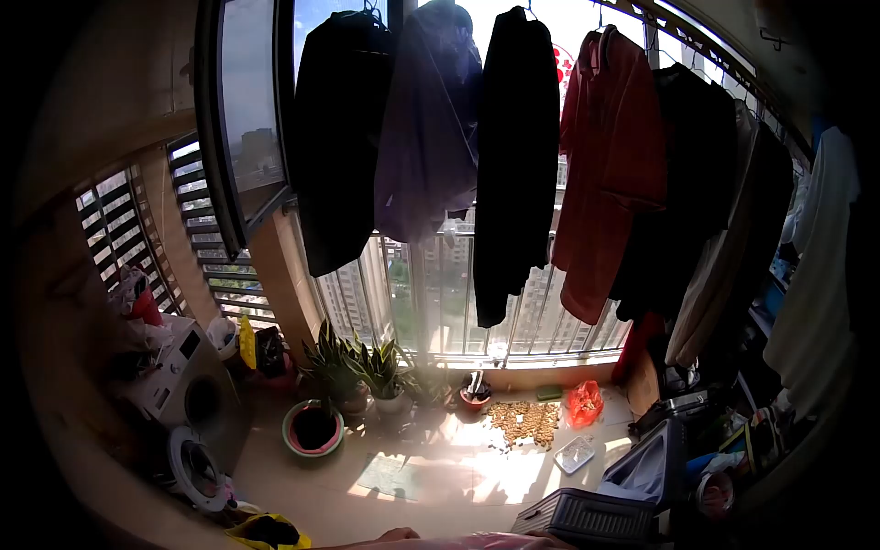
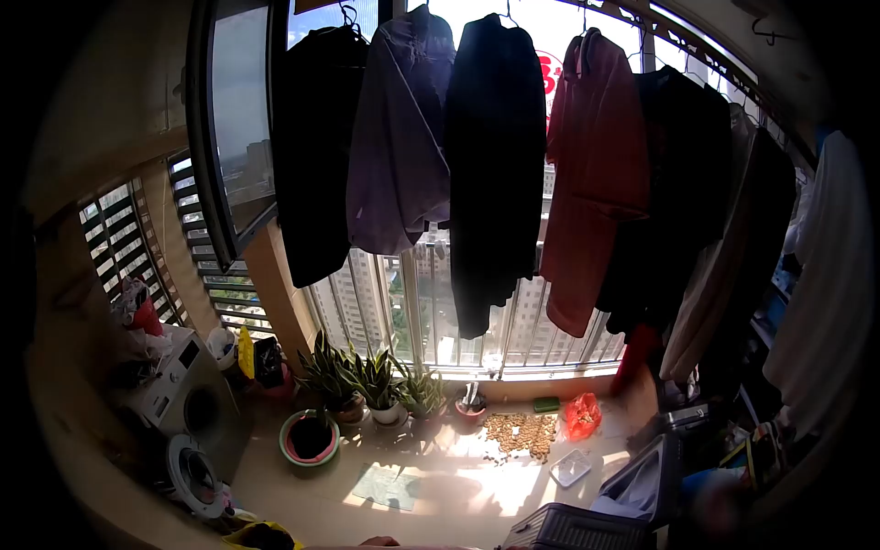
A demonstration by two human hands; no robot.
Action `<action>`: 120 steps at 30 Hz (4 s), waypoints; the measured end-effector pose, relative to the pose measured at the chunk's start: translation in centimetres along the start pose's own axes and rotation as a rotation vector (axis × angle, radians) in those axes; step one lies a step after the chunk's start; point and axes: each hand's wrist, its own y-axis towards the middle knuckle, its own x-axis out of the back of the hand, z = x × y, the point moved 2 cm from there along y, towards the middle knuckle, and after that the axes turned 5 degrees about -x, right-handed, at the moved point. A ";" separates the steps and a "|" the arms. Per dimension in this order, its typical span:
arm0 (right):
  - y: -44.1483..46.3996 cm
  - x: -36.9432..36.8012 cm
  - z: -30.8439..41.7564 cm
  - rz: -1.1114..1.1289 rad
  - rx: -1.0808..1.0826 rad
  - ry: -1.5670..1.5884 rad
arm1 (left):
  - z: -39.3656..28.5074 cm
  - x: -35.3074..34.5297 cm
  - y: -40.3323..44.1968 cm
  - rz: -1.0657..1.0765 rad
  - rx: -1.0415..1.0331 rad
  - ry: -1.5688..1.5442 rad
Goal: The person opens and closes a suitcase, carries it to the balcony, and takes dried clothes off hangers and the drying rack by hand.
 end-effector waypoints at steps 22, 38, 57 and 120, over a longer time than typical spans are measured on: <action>18.1 -0.2 -15.5 -0.218 -0.118 -0.030 | -65.5 51.7 -14.2 -1.650 -0.871 1.681; 31.3 7.1 -3.7 -0.193 0.305 0.103 | -79.5 64.7 -3.2 -2.017 -0.385 1.671; 37.8 6.0 6.5 0.097 0.586 0.035 | -43.4 45.4 -5.1 -1.748 -0.536 1.342; 14.2 -22.3 7.2 -0.659 0.779 -0.185 | -13.3 19.1 0.0 -0.116 -0.347 -0.541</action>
